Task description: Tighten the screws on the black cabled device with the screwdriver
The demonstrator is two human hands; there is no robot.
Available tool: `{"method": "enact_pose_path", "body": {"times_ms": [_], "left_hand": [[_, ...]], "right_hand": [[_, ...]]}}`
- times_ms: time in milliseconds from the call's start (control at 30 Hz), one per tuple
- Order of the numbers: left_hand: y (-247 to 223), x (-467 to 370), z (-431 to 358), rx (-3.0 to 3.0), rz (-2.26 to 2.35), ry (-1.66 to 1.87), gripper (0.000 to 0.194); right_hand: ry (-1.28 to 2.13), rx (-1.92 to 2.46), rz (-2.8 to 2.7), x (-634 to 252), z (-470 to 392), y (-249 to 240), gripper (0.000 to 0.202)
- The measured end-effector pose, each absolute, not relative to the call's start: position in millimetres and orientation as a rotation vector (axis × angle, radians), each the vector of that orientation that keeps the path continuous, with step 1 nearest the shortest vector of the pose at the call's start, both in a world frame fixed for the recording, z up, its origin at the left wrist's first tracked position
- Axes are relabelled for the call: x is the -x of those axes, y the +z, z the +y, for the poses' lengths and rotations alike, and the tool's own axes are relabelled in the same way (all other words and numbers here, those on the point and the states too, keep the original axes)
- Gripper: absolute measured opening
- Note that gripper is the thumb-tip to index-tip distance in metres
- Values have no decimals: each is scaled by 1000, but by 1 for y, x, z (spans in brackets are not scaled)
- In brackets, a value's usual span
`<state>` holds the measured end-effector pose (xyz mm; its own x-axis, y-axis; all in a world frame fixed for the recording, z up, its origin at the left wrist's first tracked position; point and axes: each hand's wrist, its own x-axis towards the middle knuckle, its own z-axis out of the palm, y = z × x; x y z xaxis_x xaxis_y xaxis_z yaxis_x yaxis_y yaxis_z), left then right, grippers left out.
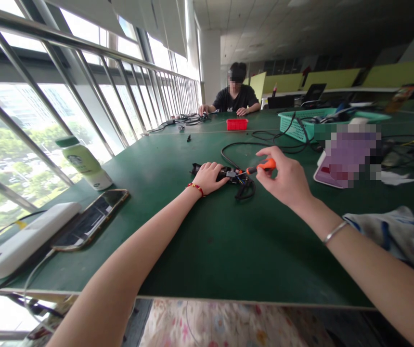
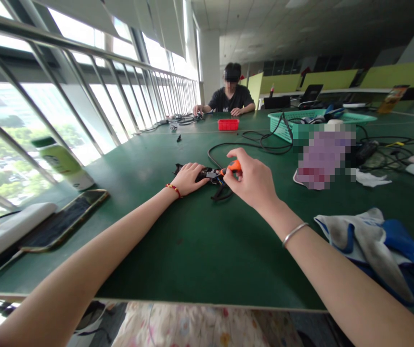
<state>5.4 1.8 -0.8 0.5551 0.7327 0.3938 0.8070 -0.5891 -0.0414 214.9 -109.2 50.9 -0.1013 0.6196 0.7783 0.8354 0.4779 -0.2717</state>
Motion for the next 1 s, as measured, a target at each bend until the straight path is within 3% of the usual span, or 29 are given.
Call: {"method": "enact_pose_path", "body": {"times_ms": [67, 233, 400, 633, 1000], "left_hand": [[-1, -5, 2, 2575, -1296, -504, 43], [0, -5, 1, 2583, -1291, -516, 43], [0, -6, 1, 2584, -1296, -506, 43], [-1, -5, 3, 2597, -1287, -523, 43], [0, -6, 3, 2595, -1287, -518, 43]], "right_hand": [[-309, 1264, -1793, -215, -110, 52, 20], [-313, 1298, -1751, -216, -110, 52, 29], [-289, 1271, -1749, -215, -110, 51, 21], [-333, 1113, -1802, -215, -109, 48, 35], [-325, 1158, -1839, -215, -108, 48, 24]]}}
